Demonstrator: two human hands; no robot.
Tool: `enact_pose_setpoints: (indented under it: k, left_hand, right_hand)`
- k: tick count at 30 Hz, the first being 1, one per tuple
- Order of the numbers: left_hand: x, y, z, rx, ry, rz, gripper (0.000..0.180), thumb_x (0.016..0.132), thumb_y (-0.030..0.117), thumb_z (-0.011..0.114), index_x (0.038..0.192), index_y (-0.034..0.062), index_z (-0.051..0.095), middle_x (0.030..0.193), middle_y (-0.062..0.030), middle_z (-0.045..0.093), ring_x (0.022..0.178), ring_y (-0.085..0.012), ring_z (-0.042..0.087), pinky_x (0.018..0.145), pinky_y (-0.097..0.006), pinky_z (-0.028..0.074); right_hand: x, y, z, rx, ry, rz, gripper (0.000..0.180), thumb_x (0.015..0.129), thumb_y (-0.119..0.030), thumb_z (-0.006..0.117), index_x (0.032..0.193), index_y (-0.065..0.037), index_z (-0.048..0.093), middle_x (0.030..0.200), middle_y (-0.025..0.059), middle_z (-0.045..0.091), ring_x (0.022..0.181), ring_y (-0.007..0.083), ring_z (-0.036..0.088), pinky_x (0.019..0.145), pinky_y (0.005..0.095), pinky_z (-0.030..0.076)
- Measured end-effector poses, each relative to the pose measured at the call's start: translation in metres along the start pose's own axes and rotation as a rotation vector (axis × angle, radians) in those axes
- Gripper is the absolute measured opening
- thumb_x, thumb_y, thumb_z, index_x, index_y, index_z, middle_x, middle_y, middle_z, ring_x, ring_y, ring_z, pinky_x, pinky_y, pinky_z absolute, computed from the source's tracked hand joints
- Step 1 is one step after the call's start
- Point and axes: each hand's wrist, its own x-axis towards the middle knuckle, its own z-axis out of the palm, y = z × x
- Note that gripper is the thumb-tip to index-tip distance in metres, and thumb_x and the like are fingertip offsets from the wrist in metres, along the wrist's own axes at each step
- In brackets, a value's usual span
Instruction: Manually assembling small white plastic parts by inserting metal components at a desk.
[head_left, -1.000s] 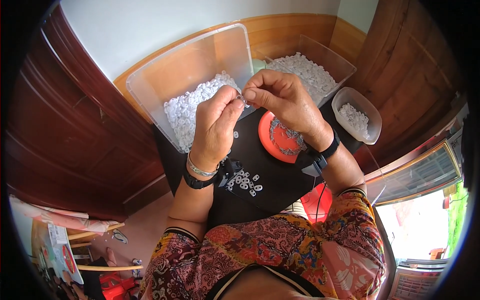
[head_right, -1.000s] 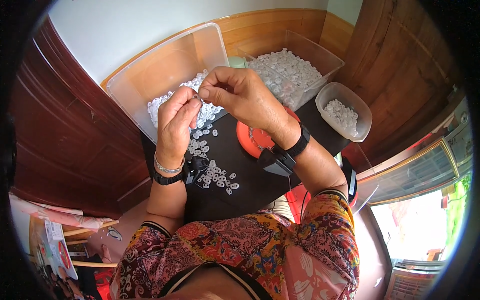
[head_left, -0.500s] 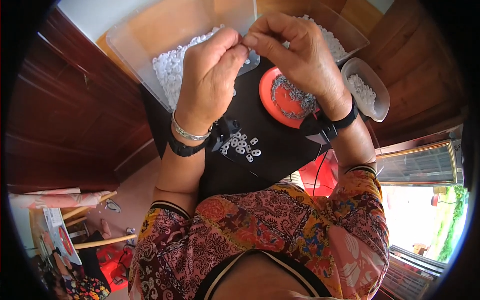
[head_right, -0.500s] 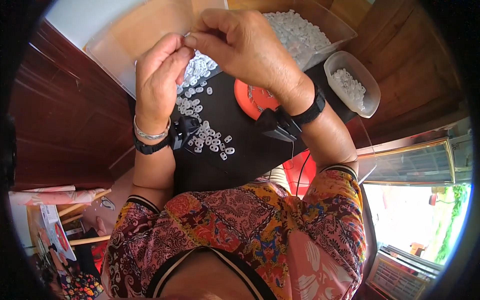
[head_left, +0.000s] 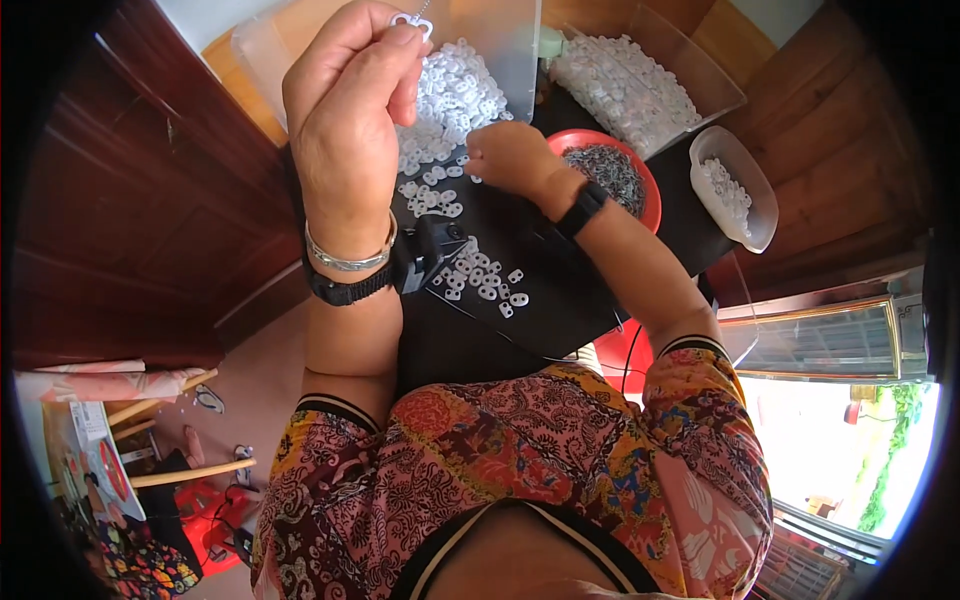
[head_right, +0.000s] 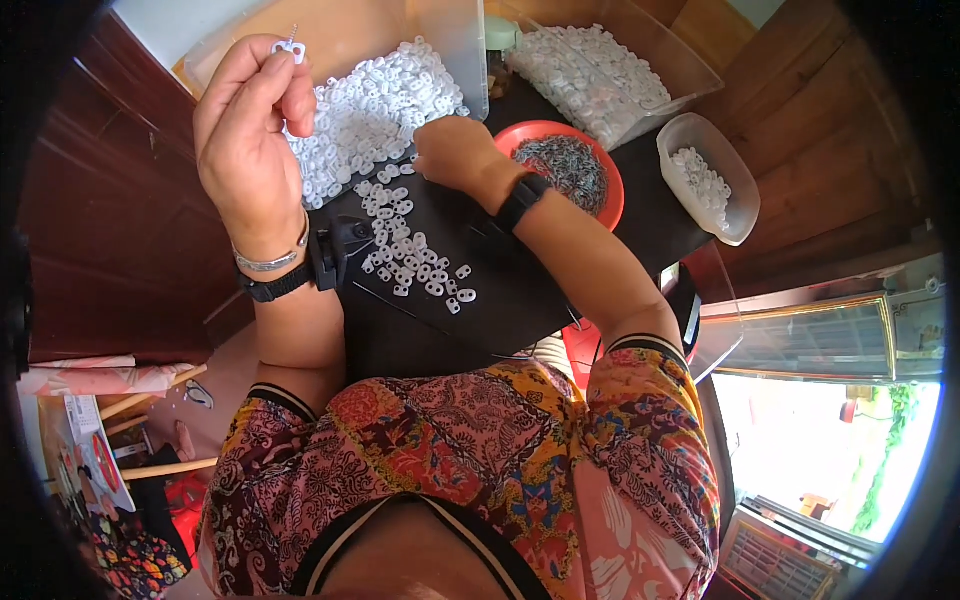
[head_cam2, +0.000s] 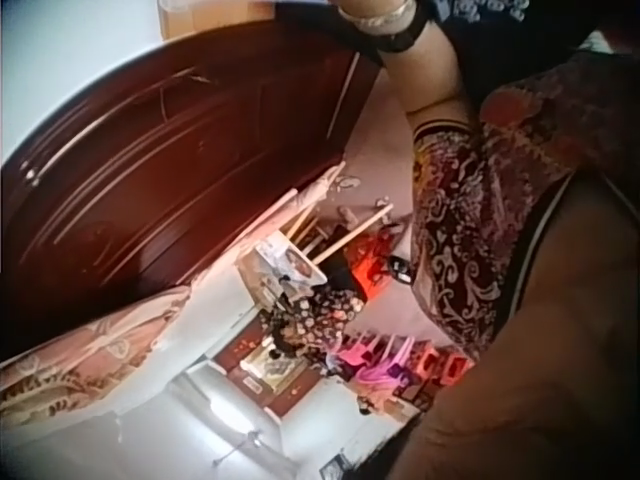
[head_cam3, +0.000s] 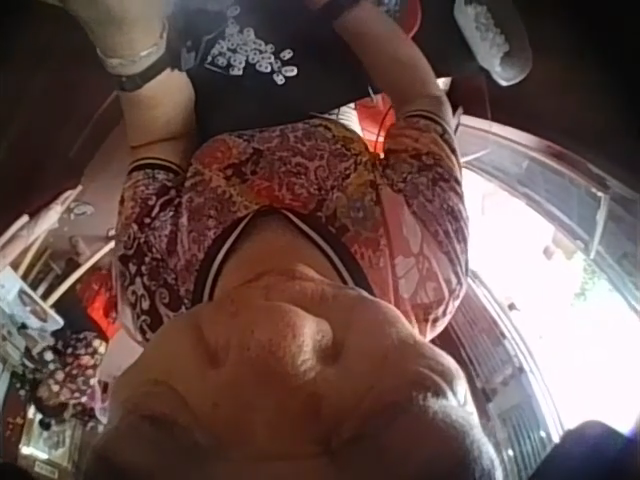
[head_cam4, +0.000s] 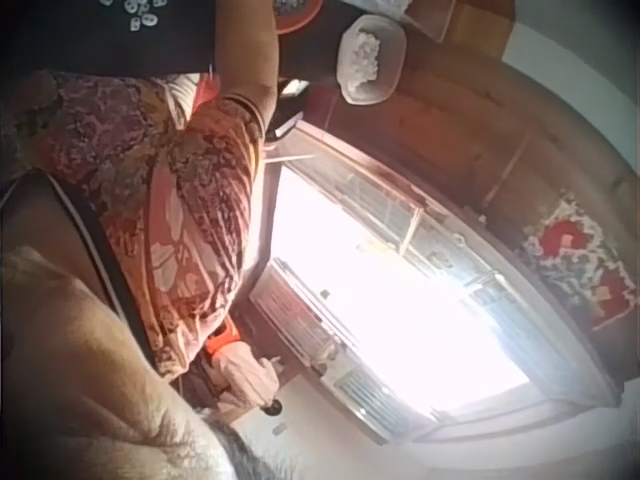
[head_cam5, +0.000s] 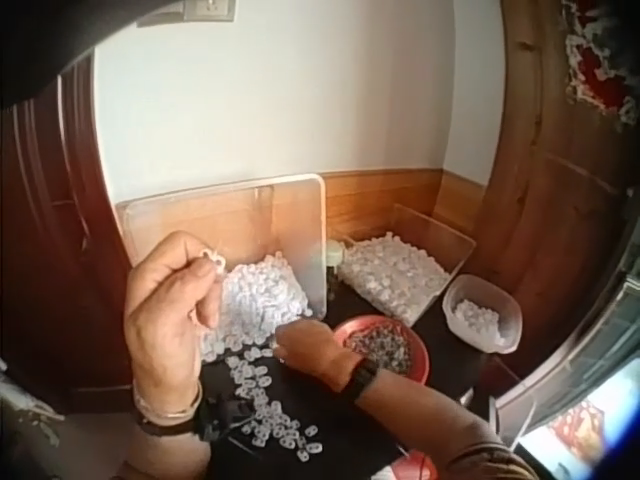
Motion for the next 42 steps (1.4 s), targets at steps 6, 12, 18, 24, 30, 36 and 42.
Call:
enact_pose_setpoints:
  k: [6,12,18,24,30,36,42]
  left_hand:
    - [0.0,0.002,-0.005,-0.007,0.021,0.012,0.019,0.089,0.013,0.049,0.084,-0.0027,0.058,0.061,-0.0023,0.047,0.053,-0.0084,0.04,0.05,-0.021,0.03]
    - [0.001,0.003,-0.006,-0.024,0.009,0.018,0.018,0.089,0.013,0.049,0.084,-0.0027,0.057,0.061,-0.0022,0.047,0.054,-0.0082,0.04,0.05,-0.021,0.03]
    - [0.002,0.004,-0.003,-0.046,-0.014,-0.005,0.016,0.086,0.012,0.051,0.076,-0.0002,0.055,0.056,0.0026,0.044,0.051,-0.0033,0.036,0.048,-0.019,0.027]
    - [0.004,-0.012,0.015,-0.008,-0.095,-0.12,0.018,0.086,0.013,0.05,0.071,0.003,0.052,0.057,0.0024,0.043,0.052,-0.0038,0.037,0.049,-0.02,0.028]
    - [-0.001,-0.009,0.021,-0.174,-0.088,-0.169,0.015,0.089,0.014,0.048,0.079,0.0025,0.052,0.063,-0.0019,0.05,0.056,-0.0089,0.047,0.053,-0.021,0.038]
    - [-0.005,-0.011,0.024,-0.269,-0.046,-0.118,0.016,0.091,0.015,0.044,0.085,0.0018,0.05,0.067,-0.0052,0.052,0.059,-0.0139,0.05,0.057,-0.025,0.042]
    - [-0.005,-0.018,0.033,-0.197,0.024,-0.028,0.014,0.094,0.013,0.044,0.09,0.0012,0.05,0.073,-0.0058,0.053,0.059,-0.0134,0.051,0.057,-0.026,0.043]
  right_hand:
    - [0.014,0.011,0.036,-0.024,0.039,-0.081,0.02,0.073,-0.026,0.059,0.076,-0.006,0.063,0.074,0.0167,0.064,0.074,0.0364,0.061,0.07,0.0454,0.049]
    - [0.013,0.021,0.031,-0.003,0.085,-0.107,0.018,0.075,-0.019,0.059,0.079,-0.001,0.063,0.073,0.0159,0.064,0.071,0.0313,0.063,0.069,0.0404,0.05]
    - [-0.019,0.005,-0.046,1.168,0.089,0.006,0.017,0.083,-0.006,0.06,0.099,0.001,0.062,0.09,0.0072,0.066,0.081,0.0128,0.061,0.074,0.0258,0.05]
    - [-0.032,-0.005,-0.102,1.48,0.284,-0.222,0.02,0.087,0.0,0.056,0.106,0.0,0.061,0.098,0.0074,0.065,0.087,0.0133,0.061,0.081,0.026,0.049]
    - [-0.042,-0.034,-0.146,1.494,0.317,-0.428,0.017,0.082,0.006,0.061,0.098,0.0,0.059,0.094,0.006,0.063,0.087,0.0133,0.061,0.081,0.0271,0.051]
    - [-0.043,-0.042,-0.141,1.542,0.337,-0.421,0.015,0.08,0.008,0.063,0.094,0.001,0.061,0.094,0.0064,0.064,0.087,0.0137,0.063,0.079,0.0255,0.051]
    - [-0.042,-0.047,-0.139,1.539,0.398,-0.401,0.014,0.082,0.005,0.064,0.095,0.001,0.063,0.09,0.0052,0.065,0.084,0.0118,0.063,0.076,0.0237,0.051]
